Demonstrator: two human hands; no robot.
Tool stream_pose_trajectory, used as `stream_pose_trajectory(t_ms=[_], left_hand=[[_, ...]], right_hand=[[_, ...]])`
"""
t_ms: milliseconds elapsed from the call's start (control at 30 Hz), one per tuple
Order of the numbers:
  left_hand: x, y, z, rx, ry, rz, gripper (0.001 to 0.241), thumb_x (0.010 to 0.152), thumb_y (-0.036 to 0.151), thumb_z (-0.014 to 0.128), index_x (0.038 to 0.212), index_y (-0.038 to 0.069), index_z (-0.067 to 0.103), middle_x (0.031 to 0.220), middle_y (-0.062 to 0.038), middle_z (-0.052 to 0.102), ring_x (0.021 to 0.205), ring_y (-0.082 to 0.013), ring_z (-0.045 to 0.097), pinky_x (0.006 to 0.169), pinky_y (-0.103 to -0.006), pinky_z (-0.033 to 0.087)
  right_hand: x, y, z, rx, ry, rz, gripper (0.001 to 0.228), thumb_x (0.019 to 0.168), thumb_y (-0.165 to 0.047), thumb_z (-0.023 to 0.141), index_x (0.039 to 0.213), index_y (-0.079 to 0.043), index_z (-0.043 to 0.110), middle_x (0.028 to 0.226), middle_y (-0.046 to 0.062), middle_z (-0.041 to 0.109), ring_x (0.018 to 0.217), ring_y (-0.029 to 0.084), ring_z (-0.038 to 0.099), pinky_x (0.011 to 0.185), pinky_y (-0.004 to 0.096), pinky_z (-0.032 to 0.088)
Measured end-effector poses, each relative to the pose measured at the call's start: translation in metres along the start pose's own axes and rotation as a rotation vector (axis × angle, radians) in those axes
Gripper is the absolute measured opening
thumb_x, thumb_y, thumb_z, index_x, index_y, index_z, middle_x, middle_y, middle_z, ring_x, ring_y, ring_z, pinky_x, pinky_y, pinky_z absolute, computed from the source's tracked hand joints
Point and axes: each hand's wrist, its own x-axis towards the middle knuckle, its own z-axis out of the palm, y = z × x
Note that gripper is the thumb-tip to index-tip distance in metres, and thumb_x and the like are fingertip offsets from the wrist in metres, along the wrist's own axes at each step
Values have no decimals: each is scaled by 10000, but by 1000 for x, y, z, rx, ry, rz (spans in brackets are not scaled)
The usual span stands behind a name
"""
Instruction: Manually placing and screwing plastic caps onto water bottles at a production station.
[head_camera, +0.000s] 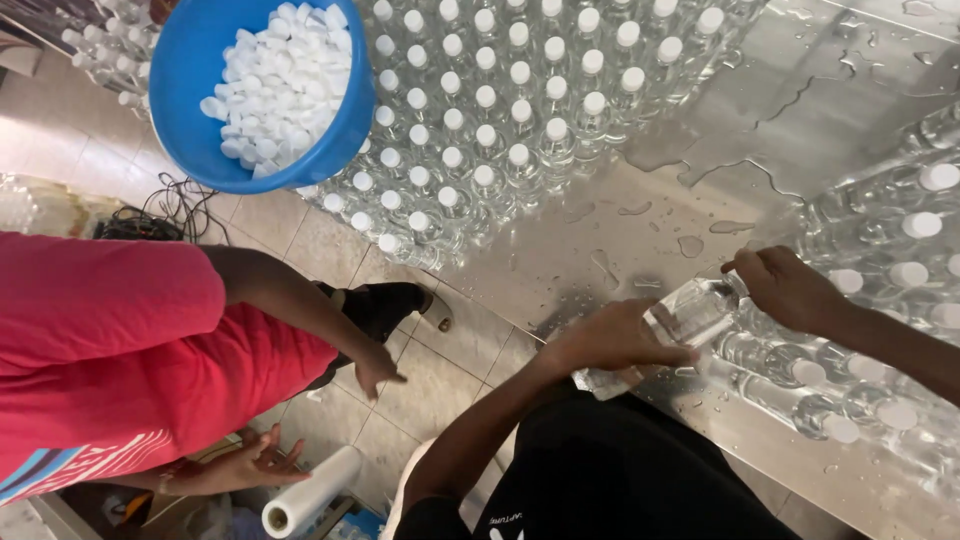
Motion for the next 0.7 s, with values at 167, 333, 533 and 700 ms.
stream_pose_trajectory(t_ms=[167,333,533,700], left_hand=[[49,-19,21,677,472,76,776,980,419,709,1525,-44,407,1458,-347,597,744,-386,771,551,-485,645],[86,-14,7,535,637,103,806,993,472,704,1588,22,396,1387,-288,655,1003,-397,740,740,-504,666],[146,-55,-4,581,771,227,1220,938,571,777,1754,146,-25,1749,-325,191,1588,-537,284,1238,-649,317],[100,-87,15,483,688,245,1079,1049,478,628,1736,206,-157,1828,-250,-124,1684,-419,35,1350,-604,143]], right_hand=[[86,78,-6,-264,-327,122,336,1229,-225,452,975,-33,563,556,93,630,389,187,502,349,277,464],[26,-56,-69,-77,-176,148,527,1109,-554,394,1085,-91,644,761,209,829,490,282,665,624,423,620],[61,-50,-103,-259,69,-65,450,1123,-505,541,1327,-142,711,742,149,745,546,261,666,583,393,562],[175,-2,-148,-521,307,-180,496,1207,-522,548,1371,-69,663,854,207,765,654,317,693,696,502,619]])
